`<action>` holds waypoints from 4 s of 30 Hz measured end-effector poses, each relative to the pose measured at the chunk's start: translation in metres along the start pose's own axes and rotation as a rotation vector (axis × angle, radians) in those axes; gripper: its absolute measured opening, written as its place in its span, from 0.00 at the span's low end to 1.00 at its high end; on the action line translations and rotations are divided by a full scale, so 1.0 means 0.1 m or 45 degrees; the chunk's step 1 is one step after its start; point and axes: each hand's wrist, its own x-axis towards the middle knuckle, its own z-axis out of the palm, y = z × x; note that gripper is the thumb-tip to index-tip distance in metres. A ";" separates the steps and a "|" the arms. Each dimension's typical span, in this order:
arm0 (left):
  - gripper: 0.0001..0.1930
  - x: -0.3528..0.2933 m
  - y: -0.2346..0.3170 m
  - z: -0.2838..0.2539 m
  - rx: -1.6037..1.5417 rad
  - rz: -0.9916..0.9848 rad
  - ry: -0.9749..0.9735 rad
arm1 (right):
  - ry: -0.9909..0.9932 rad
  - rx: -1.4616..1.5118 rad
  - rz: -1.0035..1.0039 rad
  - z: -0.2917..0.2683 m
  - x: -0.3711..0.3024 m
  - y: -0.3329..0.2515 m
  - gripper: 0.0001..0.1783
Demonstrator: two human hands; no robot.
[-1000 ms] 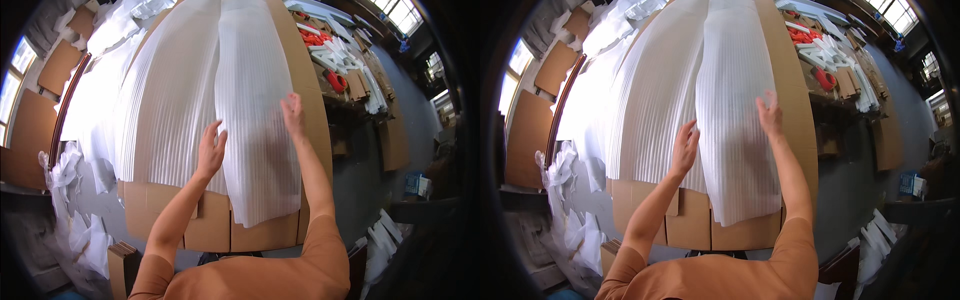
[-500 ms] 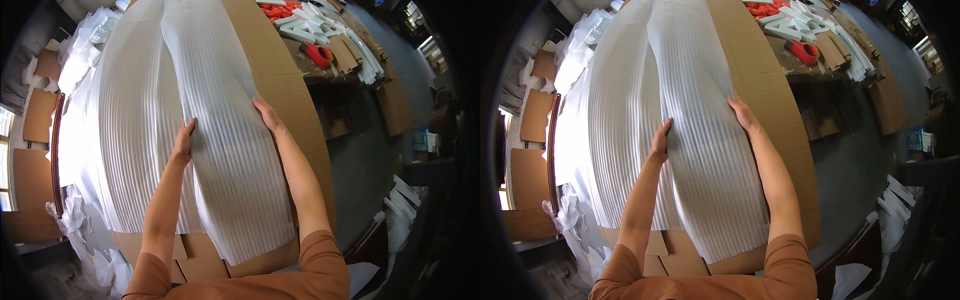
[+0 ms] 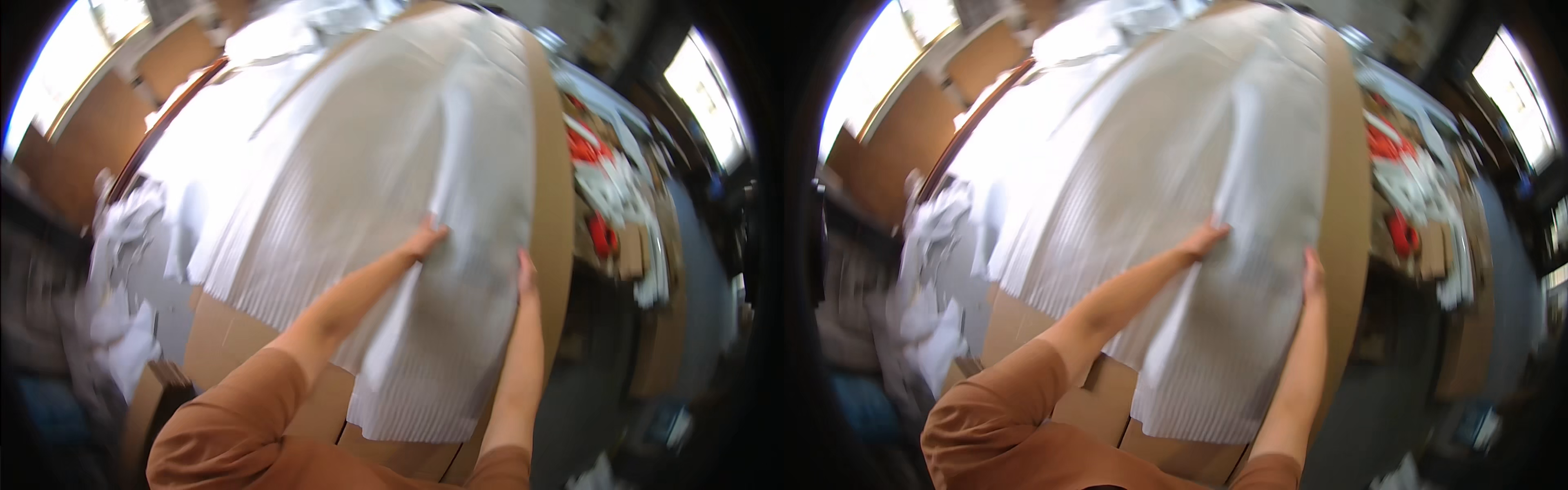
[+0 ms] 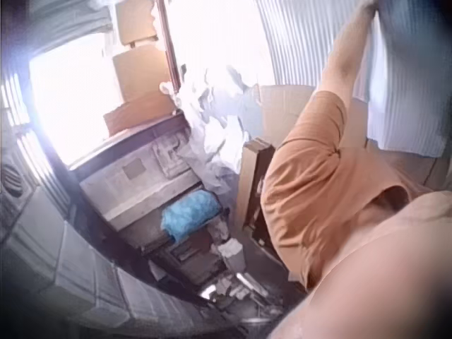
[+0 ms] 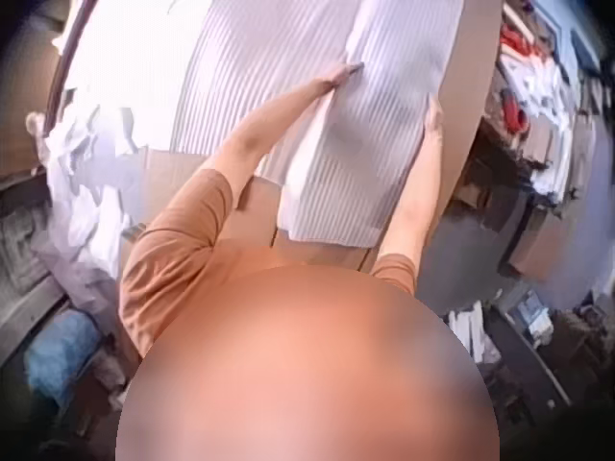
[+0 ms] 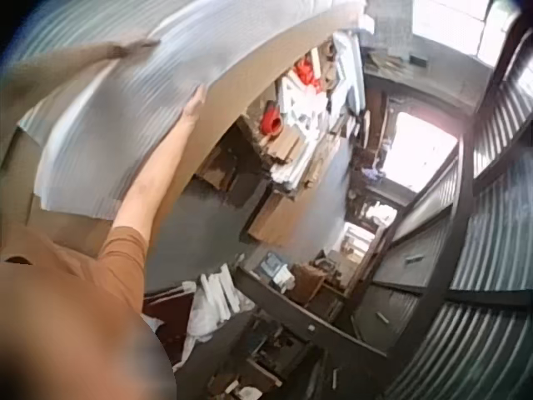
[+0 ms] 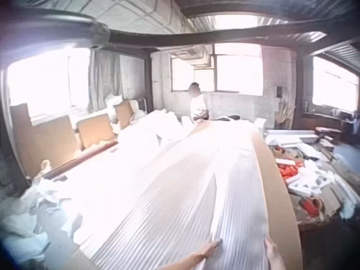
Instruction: The person assembles a large cardboard box and places protective bubble wrap inside. They then pick up various wooden furniture components, including a drawer front and long frame pieces, and place them into the box. The person continues to add more bubble wrap and cardboard dividers to secure the items.
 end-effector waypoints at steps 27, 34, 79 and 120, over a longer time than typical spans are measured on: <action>0.10 -8.61 -1.54 -5.69 -0.536 -0.445 1.632 | -1.586 -0.980 -0.278 7.87 -4.76 1.49 0.27; 0.12 -8.39 -1.48 -7.67 -0.450 -0.195 1.401 | -1.796 -1.625 0.097 9.05 -4.61 1.82 0.29; 0.27 -6.70 -3.70 -23.97 -1.340 -1.166 1.820 | -0.647 -1.048 1.010 21.90 -3.34 3.54 0.18; 0.10 -5.01 3.80 -18.28 -0.866 -0.610 -0.776 | -0.634 1.458 -0.459 19.45 -1.20 -1.71 0.38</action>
